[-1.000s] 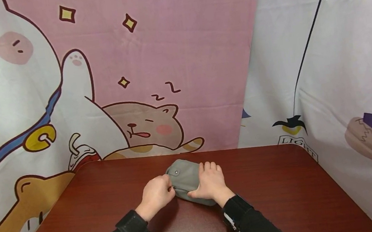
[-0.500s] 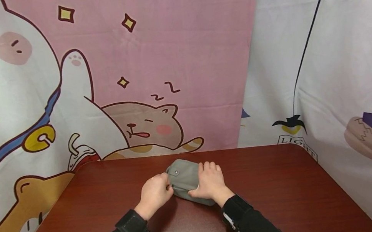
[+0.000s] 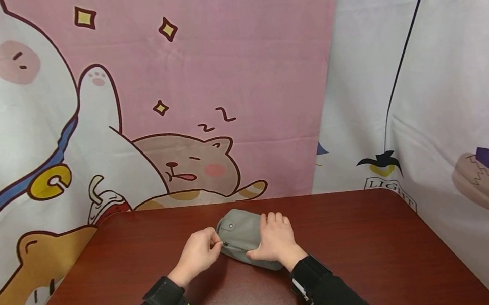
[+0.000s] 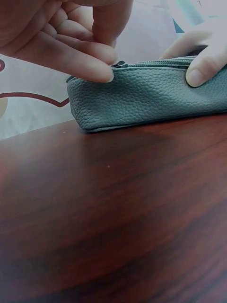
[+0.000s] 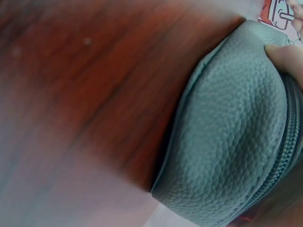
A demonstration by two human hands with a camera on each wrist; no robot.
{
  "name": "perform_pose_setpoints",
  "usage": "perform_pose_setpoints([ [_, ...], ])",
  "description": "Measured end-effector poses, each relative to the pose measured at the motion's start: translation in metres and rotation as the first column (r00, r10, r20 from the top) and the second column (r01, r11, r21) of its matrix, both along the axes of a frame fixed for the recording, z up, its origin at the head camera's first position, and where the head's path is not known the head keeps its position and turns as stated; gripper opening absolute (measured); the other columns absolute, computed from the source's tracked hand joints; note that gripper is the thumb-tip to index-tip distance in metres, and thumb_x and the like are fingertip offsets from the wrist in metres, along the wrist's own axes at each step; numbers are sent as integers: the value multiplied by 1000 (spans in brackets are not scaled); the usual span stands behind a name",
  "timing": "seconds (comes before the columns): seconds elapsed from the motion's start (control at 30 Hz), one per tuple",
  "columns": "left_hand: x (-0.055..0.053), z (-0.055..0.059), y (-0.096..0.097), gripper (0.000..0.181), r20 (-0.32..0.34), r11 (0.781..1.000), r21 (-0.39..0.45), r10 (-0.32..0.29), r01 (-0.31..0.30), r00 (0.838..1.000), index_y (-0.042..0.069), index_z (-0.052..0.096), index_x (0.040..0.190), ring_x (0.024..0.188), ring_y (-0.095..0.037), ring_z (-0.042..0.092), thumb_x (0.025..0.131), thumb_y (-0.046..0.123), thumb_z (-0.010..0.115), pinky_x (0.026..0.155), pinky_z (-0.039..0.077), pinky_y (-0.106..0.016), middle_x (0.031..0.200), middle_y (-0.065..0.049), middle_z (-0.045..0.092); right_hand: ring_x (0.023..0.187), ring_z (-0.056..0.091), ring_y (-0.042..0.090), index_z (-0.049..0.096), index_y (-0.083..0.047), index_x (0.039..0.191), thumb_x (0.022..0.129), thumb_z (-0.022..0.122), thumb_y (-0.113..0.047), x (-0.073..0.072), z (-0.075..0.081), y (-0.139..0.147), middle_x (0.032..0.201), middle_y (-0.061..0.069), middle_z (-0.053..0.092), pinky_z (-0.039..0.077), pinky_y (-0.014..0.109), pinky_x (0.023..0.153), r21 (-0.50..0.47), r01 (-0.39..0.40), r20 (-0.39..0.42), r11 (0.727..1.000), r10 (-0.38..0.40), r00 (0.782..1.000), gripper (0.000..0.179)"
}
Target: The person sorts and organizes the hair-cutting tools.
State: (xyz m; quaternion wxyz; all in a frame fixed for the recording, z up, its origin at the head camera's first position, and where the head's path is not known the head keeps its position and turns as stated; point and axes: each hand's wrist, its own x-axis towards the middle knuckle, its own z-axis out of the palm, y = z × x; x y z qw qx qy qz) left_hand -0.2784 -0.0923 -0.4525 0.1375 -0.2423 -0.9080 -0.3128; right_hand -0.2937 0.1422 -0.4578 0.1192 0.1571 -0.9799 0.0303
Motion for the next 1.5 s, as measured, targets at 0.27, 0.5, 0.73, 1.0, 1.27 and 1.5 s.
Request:
perform_pose_setpoints([
  [0.27, 4, -1, -7, 18, 99, 988, 112, -118, 107, 988, 12, 59, 80, 53, -3, 52, 89, 0, 69, 50, 45, -23, 63, 9, 54, 112, 49, 40, 51, 5, 135, 61, 72, -75, 0, 1, 4, 121, 23, 54, 41, 52, 95, 29, -28, 11, 999, 28, 1000, 112],
  [0.5, 12, 1, -9, 21, 84, 979, 65, -196, 191, 977, 13, 59, 79, 60, -2, 54, 86, -1, 72, 56, 48, -23, 69, 9, 56, 114, 49, 36, 51, 3, 139, 62, 73, -74, 0, -4, 14, 123, 19, 54, 40, 50, 96, 40, -136, -13, 990, 136, 991, 111],
  [0.73, 20, 4, 4, 25, -55, 992, -108, -79, 73, 995, 16, 52, 69, 55, 0, 36, 76, -1, 70, 50, 33, -20, 62, 14, 41, 116, 48, 36, 50, 4, 139, 63, 74, -72, 3, -5, 16, 125, 20, 54, 39, 51, 98, 14, -166, -30, 986, 166, 986, 110],
  [1.0, 23, 5, 16, 32, -80, 982, -176, 48, -61, 996, 16, 43, 66, 50, -4, 27, 74, 0, 69, 46, 23, -22, 57, 10, 32, 116, 49, 36, 51, 4, 137, 64, 74, -72, 2, -4, 16, 124, 20, 54, 39, 51, 99, 19, -158, -54, 987, 159, 986, 108],
  [1.27, 21, 8, 13, 31, -96, 975, -190, 94, -111, 991, 16, 42, 66, 52, -6, 26, 74, 2, 69, 45, 22, -23, 58, 10, 29, 115, 49, 37, 51, 4, 137, 65, 74, -69, 1, -5, 16, 125, 20, 54, 40, 51, 98, 18, -163, -48, 986, 164, 985, 104],
  [1.5, 18, 10, 5, 32, -113, 979, -183, 66, -86, 991, 16, 43, 66, 52, -5, 27, 74, 1, 70, 45, 22, -22, 57, 11, 30, 115, 49, 37, 52, 4, 136, 67, 75, -65, 2, -4, 16, 124, 20, 54, 40, 52, 98, 6, -161, -44, 987, 162, 986, 101],
])
